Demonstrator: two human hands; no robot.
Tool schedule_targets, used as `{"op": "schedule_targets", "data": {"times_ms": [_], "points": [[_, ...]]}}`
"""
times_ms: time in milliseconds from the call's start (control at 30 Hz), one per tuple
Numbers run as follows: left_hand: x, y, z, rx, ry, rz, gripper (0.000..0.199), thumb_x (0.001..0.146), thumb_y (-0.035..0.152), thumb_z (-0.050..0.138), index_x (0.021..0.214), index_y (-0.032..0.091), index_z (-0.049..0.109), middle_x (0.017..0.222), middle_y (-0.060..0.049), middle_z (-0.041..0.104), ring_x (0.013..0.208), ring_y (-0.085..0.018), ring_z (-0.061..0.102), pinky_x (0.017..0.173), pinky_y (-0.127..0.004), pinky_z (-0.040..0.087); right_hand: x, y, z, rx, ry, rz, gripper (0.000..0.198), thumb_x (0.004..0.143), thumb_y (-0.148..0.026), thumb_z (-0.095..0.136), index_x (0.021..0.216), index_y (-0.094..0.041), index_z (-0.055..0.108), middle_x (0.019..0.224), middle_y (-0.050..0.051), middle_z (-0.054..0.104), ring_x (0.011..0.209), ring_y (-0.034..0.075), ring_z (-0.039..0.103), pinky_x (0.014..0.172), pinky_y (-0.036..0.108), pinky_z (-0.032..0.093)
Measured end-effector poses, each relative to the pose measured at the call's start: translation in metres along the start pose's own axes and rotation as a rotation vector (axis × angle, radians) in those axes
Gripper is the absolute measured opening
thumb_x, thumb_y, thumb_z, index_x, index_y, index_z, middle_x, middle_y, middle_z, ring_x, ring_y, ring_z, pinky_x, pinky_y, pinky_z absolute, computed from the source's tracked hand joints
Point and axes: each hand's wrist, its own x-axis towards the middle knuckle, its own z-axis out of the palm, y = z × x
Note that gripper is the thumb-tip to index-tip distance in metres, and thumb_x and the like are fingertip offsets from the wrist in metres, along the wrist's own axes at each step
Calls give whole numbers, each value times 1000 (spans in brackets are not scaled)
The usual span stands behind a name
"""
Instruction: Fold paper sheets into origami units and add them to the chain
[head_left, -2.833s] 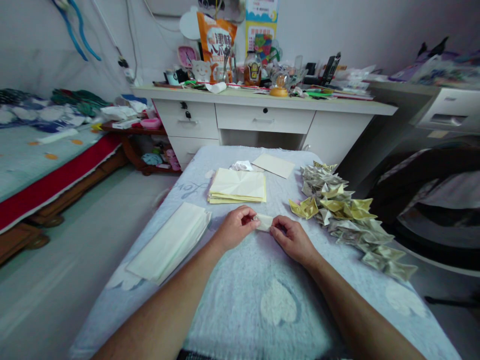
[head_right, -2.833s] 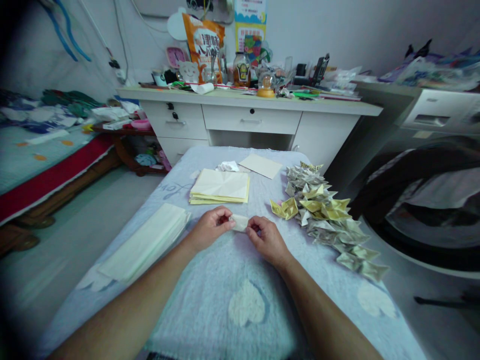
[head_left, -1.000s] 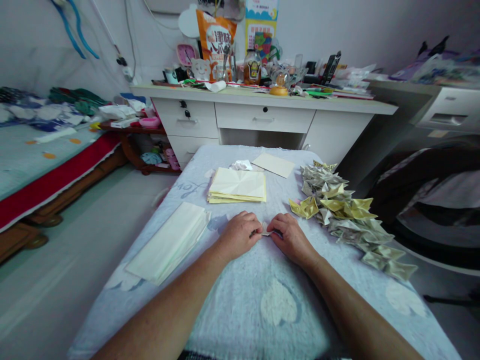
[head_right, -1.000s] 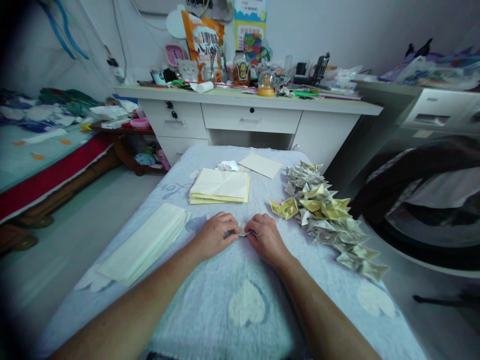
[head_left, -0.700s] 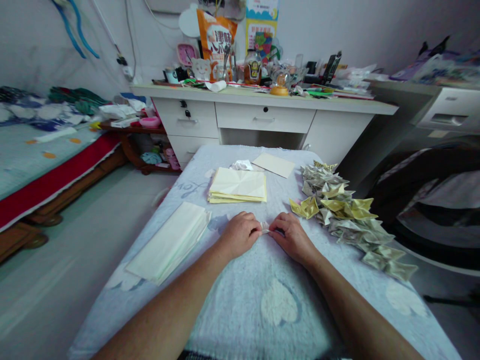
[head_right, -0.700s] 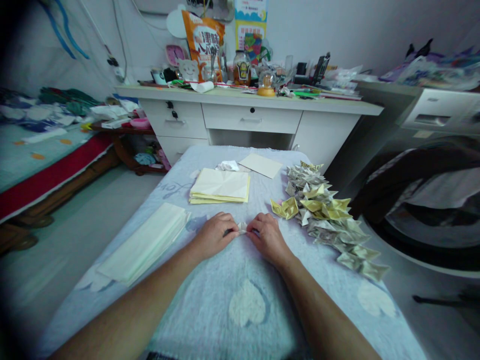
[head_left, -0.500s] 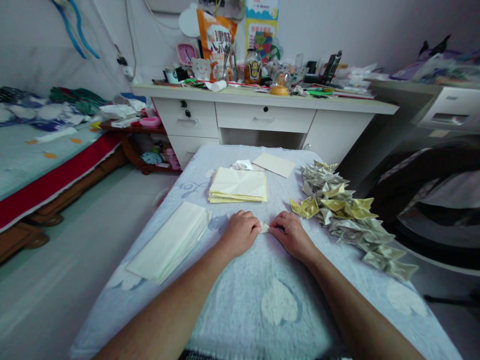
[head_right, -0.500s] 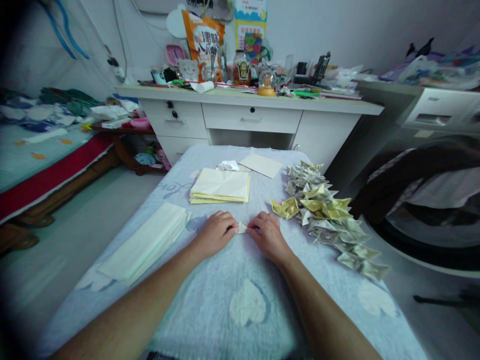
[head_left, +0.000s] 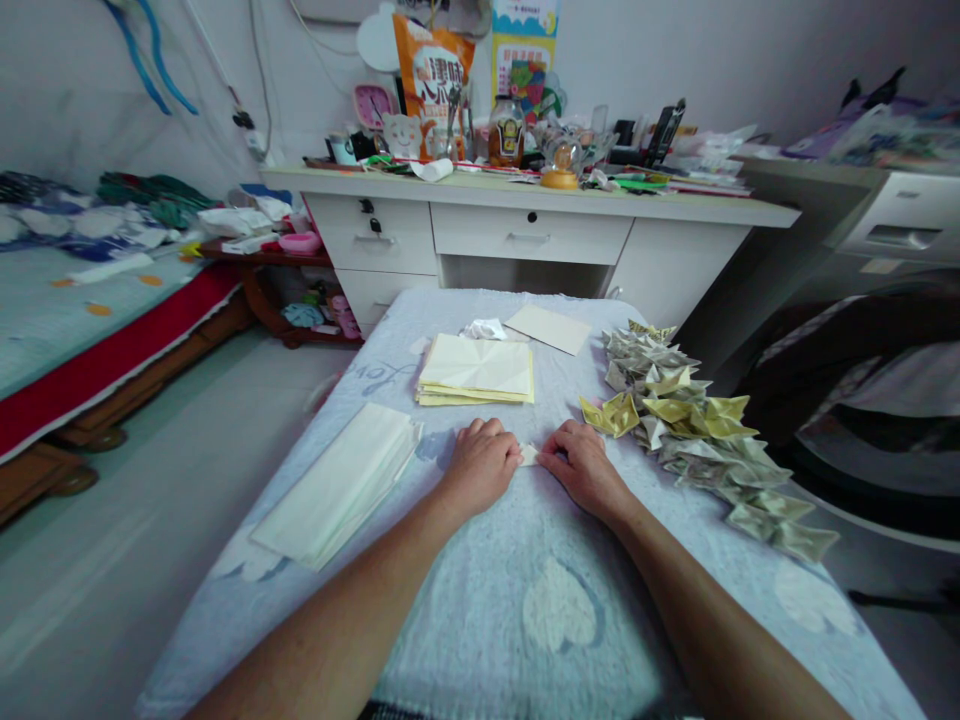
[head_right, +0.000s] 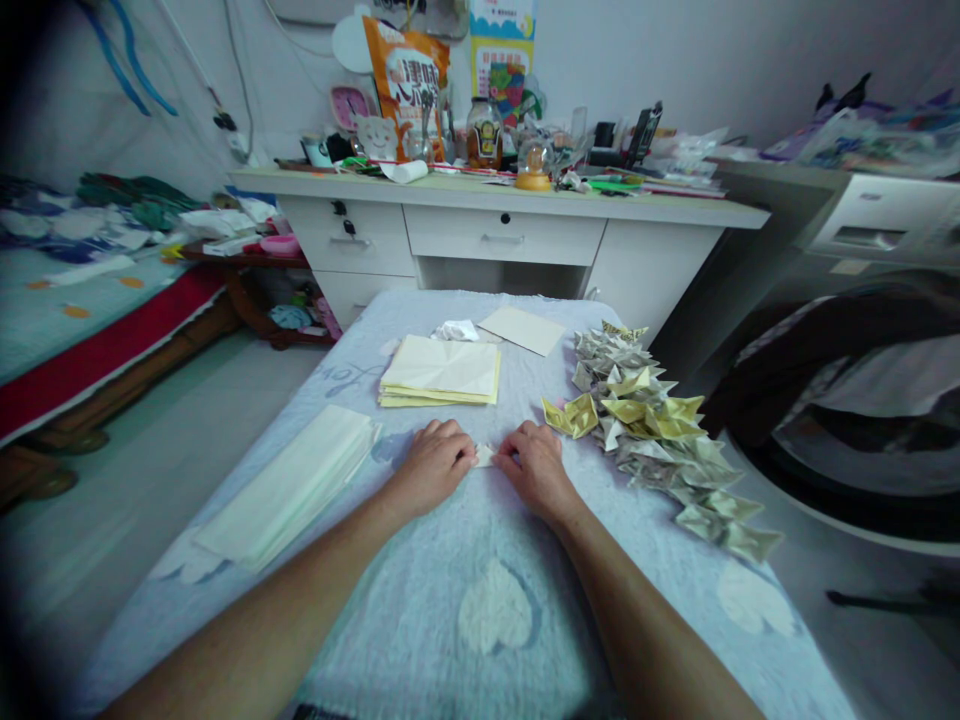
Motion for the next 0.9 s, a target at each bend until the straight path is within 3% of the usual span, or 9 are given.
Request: {"op": "schedule_targets", "data": {"times_ms": [200, 467, 700, 900], "points": [[-1, 2, 1, 39, 11, -33, 14, 86, 30, 54, 80, 22, 63, 95, -3, 59, 94, -22, 49, 76, -35, 35, 3, -5, 0, -76, -41, 48, 14, 85, -29, 61, 76, -19, 66, 87, 4, 58, 87, 20, 47, 75, 31, 29], [-3, 3, 0, 58, 43, -91, 13, 83, 35, 58, 80, 23, 60, 95, -2, 58, 96, -23, 47, 78, -35, 34, 1, -12, 4, -222, 1, 86, 18, 89, -34, 56, 81, -20, 65, 93, 6, 56, 90, 21, 45, 72, 31, 27], [-1, 1, -2, -58, 12, 36, 10, 84, 31, 58, 92, 25, 61, 97, -1, 59, 97, -21, 47, 84, -33, 34, 1, -13, 8, -321, 10, 60, 19, 90, -34, 53, 83, -20, 64, 94, 7, 57, 91, 24, 45, 74, 34, 29], [0, 0, -1, -59, 3, 16, 9, 85, 30, 57, 91, 26, 61, 96, -1, 59, 97, -21, 48, 83, -33, 34, 4, -10, 13, -376, 4, 46, 22, 91, -35, 51, 83, -19, 64, 96, 10, 56, 91, 26, 45, 73, 36, 32]]}}
